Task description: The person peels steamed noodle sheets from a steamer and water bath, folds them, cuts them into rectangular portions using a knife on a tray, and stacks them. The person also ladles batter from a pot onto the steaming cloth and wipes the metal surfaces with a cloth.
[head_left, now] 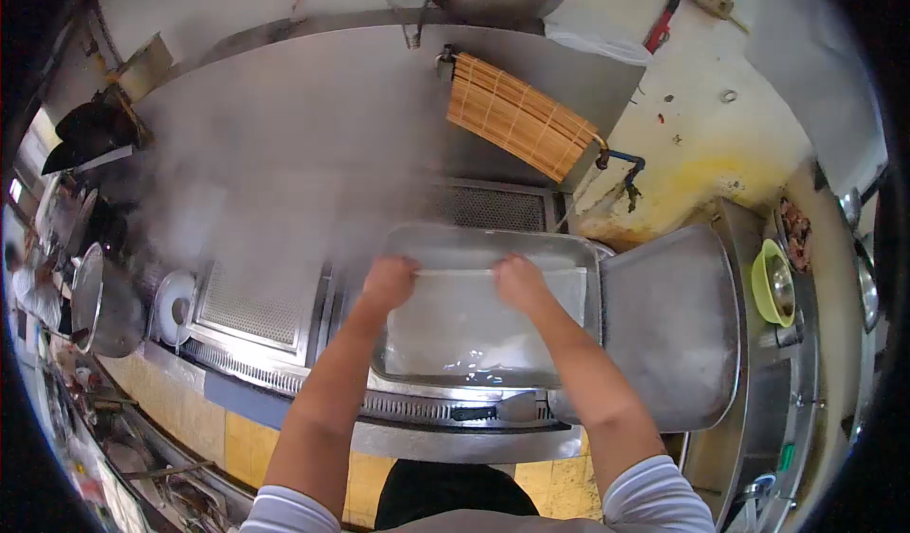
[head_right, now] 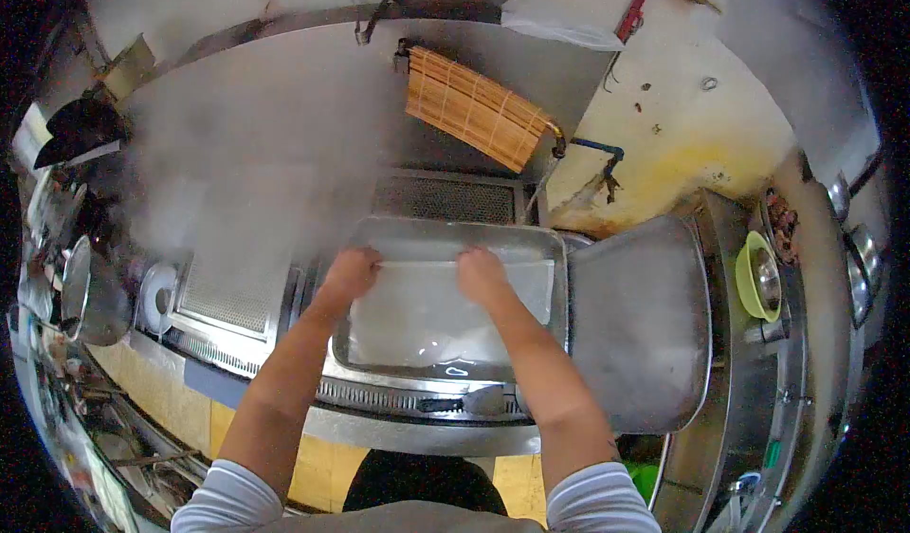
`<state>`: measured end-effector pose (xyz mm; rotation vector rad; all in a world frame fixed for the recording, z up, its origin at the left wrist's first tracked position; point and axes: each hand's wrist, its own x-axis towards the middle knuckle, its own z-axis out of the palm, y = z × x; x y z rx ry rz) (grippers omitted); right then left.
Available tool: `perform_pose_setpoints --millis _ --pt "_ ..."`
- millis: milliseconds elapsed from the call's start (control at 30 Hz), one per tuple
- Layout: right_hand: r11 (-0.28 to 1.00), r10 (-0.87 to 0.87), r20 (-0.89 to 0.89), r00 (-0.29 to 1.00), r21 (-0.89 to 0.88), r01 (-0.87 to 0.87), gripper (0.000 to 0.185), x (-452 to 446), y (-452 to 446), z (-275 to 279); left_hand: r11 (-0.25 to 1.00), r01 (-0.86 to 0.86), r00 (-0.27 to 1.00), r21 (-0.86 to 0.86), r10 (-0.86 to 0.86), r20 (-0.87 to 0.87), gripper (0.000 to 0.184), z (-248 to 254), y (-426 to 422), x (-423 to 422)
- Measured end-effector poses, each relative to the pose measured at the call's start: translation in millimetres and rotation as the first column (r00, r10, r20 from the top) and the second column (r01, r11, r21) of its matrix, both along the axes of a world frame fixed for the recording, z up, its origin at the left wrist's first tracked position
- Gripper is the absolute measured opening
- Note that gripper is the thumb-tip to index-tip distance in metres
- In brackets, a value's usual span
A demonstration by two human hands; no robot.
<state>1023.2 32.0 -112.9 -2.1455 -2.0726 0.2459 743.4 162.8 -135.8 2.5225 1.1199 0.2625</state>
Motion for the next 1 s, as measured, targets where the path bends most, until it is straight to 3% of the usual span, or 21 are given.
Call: perform_pose_setpoints --millis 67,267,367,667,867,1000 --pt "0.987 -0.037 0.101 0.994 -0.154 0.052 0.022 -1 10 -11 0.996 0.053 0.998 0.078 -0.052 -0.026 0.019 6 -2 -4" --pt "0.993 -0.068 0.048 0.997 -0.097 0.072 0.02 30 2 -32 0.995 0.03 0.999 0.092 -0.031 0.011 0.015 5 -6 -6" --pt "0.957 -0.223 -0.139 0.965 0.156 0.244 0.017 18 -13 -3 0.996 0.031 0.999 0.085 -0.032 0.01 0.013 10 -8 -5" --pt "0.98 -0.197 0.084 0.977 0.04 0.194 0.016 6 -7 -24 0.991 0.047 0.997 0.124 -0.055 0.06 0.014 2 -8 -9" --pt "0.982 -0.181 -0.055 0.982 0.051 0.184 0.02 -4 -4 0 0.988 0.031 0.989 0.154 -0.053 0.14 0.016 -2 -12 -13" --pt "0.967 -0.194 -0.633 0.75 0.008 0.256 0.02 -17 13 44 0.994 0.015 0.975 0.111 -0.039 0.218 0.016 -15 -14 -16"
